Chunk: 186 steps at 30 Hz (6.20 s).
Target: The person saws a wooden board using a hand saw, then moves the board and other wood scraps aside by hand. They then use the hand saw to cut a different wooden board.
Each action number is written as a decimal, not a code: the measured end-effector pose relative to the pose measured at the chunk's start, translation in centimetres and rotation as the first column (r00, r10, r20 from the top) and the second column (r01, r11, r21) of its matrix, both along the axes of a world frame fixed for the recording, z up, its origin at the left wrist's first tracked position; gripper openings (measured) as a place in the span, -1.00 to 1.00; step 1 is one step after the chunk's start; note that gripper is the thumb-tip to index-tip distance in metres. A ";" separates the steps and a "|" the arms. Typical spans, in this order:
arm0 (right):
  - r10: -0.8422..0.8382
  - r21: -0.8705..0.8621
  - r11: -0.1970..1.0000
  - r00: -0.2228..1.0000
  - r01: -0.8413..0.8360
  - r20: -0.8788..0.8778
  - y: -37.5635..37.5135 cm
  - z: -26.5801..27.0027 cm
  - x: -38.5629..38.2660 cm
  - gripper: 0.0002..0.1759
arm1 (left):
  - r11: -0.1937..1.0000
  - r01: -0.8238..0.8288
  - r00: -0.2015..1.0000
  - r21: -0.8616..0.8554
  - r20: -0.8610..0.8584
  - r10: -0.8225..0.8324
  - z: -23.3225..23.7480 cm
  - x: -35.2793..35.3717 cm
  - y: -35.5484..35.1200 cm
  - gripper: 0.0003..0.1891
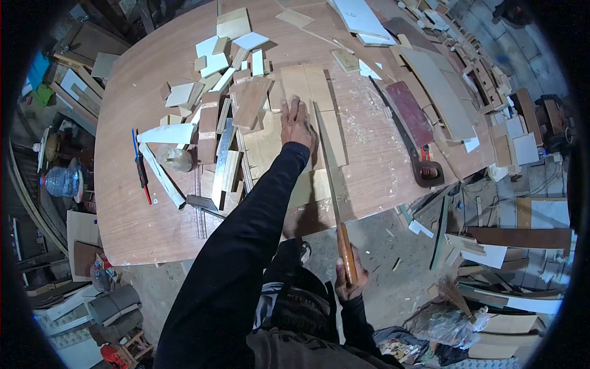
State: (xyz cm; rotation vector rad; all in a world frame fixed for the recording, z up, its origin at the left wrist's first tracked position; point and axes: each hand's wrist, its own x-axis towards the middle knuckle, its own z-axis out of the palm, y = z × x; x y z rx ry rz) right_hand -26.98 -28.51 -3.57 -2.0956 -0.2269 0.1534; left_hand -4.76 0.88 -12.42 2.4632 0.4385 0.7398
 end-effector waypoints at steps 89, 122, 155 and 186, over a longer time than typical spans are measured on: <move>0.024 0.126 0.992 1.000 -0.023 -0.005 0.8 -1.6 0.8 -0.52 | 0.998 0.000 0.999 0.056 -0.038 0.002 -0.5 0.2 0.5 -0.37; 0.005 -0.040 0.999 0.990 0.001 0.139 0.4 -0.9 0.0 -0.49 | 1.000 0.000 0.999 0.008 0.039 0.000 -0.1 0.2 0.3 -0.45; -0.053 0.016 0.998 0.982 0.057 -0.181 0.9 0.0 0.3 -0.44 | 0.999 -0.017 1.000 0.034 0.007 0.017 -0.4 0.5 0.4 -0.40; -0.003 0.025 1.000 0.999 0.004 -0.054 1.2 -0.4 1.0 -0.54 | 0.998 -0.005 1.000 0.059 -0.013 0.005 -0.1 0.8 0.9 -0.38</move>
